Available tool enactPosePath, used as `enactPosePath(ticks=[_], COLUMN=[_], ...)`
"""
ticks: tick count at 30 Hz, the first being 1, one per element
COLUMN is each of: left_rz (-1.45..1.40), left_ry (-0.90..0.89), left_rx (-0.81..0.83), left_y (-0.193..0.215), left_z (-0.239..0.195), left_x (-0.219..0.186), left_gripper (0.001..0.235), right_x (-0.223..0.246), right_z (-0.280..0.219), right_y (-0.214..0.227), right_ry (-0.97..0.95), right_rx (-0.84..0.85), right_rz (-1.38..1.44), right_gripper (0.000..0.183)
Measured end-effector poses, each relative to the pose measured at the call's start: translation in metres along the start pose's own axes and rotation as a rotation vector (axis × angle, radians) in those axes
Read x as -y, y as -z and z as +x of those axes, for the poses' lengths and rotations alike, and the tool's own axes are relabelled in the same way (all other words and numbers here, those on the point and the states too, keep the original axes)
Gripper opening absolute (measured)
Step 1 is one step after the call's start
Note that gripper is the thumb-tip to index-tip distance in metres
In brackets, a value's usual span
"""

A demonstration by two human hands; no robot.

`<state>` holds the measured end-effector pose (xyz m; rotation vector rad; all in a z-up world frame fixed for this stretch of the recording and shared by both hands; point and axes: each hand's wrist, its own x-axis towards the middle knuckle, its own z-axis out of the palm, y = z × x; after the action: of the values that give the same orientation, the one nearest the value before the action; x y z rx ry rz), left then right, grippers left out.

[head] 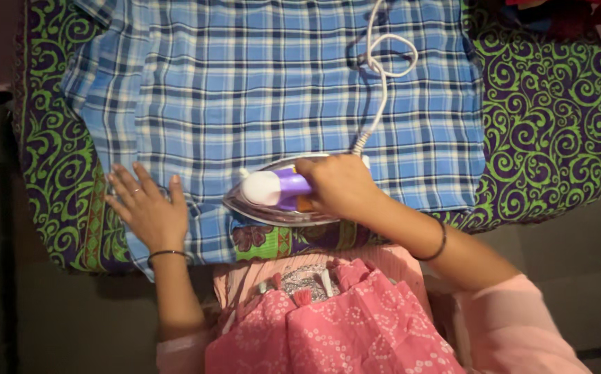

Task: The person spreads a blue plaid shirt onto an ironing board and uses a steam iron to remove wrinkles from the body and sleeves of the garment.

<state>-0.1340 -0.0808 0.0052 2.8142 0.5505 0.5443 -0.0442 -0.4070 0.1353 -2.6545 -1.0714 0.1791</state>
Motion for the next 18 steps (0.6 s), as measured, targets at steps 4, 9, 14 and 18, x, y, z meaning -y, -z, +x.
enactPosePath(ticks=[4, 9, 14, 18], left_rz=[-0.025, 0.003, 0.006, 0.011], left_ry=[0.037, 0.022, 0.029, 0.020], left_rx=[0.040, 0.037, 0.056, 0.059], left_y=[-0.006, -0.008, -0.006, -0.006], left_z=[-0.001, -0.004, -0.004, -0.004], left_x=[0.010, 0.012, 0.010, 0.010], left_gripper=[0.071, 0.069, 0.070, 0.069], right_x=[-0.031, -0.080, -0.135, -0.182], right_z=[-0.033, -0.088, -0.149, -0.195], right_y=[0.010, 0.030, 0.051, 0.060], right_ry=[-0.104, -0.252, -0.316, -0.341], right_rx=[0.127, 0.138, 0.060, 0.011], right_rz=[-0.086, -0.153, -0.146, -0.193], right_gripper=[0.046, 0.047, 0.048, 0.043])
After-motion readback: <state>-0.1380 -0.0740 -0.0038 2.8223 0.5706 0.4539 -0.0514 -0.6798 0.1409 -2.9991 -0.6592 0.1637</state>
